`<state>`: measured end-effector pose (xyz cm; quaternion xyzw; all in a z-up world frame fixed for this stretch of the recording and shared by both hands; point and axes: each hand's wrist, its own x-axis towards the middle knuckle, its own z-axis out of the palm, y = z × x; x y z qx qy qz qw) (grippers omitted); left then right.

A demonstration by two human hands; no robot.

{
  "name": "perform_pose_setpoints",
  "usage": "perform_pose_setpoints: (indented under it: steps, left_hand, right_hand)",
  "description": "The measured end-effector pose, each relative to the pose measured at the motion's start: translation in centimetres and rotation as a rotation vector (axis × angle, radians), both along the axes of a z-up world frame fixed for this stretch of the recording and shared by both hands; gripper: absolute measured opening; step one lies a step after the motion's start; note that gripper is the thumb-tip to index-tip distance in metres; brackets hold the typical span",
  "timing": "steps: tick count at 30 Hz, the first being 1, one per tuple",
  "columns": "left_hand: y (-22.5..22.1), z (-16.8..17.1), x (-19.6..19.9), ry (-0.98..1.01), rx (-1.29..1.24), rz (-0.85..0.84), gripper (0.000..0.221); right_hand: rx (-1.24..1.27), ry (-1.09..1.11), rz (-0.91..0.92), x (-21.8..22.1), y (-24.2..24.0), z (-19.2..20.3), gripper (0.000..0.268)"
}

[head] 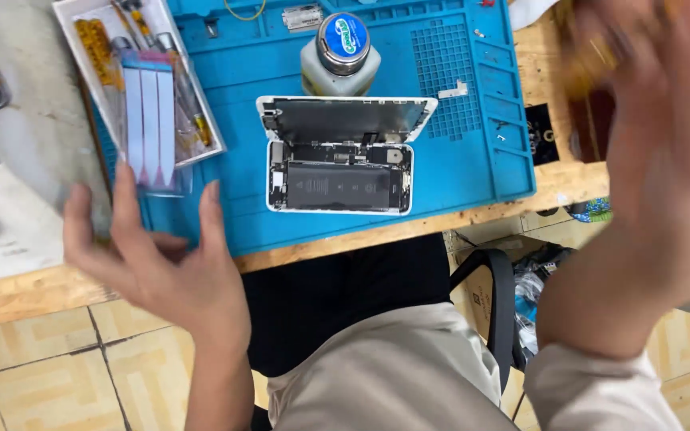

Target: Testing smartphone software functions and performing internal hardware adjustments using a screwdriver at a repair station.

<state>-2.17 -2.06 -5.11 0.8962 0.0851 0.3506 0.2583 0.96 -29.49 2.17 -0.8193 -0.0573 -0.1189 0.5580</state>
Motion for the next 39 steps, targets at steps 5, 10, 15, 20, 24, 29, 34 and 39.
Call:
perform_pose_setpoints:
  steps: [5, 10, 15, 20, 24, 29, 34, 39]
  left_hand:
    - [-2.8, -4.1, -1.4, -0.028, 0.07, -0.316, 0.033]
    - [-5.8, -3.5, 1.7, -0.086, 0.399, -0.567, 0.009]
    - [-6.0, -4.2, 2.2, 0.002, 0.458, -0.488, 0.021]
    - [-6.0, -4.9, 2.5, 0.011, 0.457, -0.453, 0.025]
    - [-6.1, -5.4, 2.6, -0.039, 0.443, -0.427, 0.022]
    - [-6.0, -5.0, 2.5, 0.017, 0.397, -0.423, 0.021]
    - [-6.1, -4.4, 2.4, 0.148, 0.313, -0.41, 0.024]
    - [-5.8, -4.2, 2.3, 0.189, 0.309, -0.416, 0.026]
  right_hand:
    - [0.183, -0.291, -0.13, -2.8, 2.5, -8.8, 0.062]
    - [-0.038, -0.043, 0.063, -3.0, 2.0, -11.3, 0.012]
    - [-0.071, 0.186, 0.228, -2.3, 2.1, -10.1, 0.022]
    - [-0.125, 0.407, 0.357, -1.9, 1.8, -10.2, 0.026]
    - [-0.108, 0.483, 0.347, -1.9, 2.0, -10.2, 0.026]
    - [-0.133, 0.508, 0.364, -1.8, 2.1, -10.4, 0.029]
    - [-0.27, 0.348, 0.363, -2.2, 3.1, -9.5, 0.03]
    - [-0.227, 0.413, 0.281, -2.2, 5.4, -7.3, 0.024]
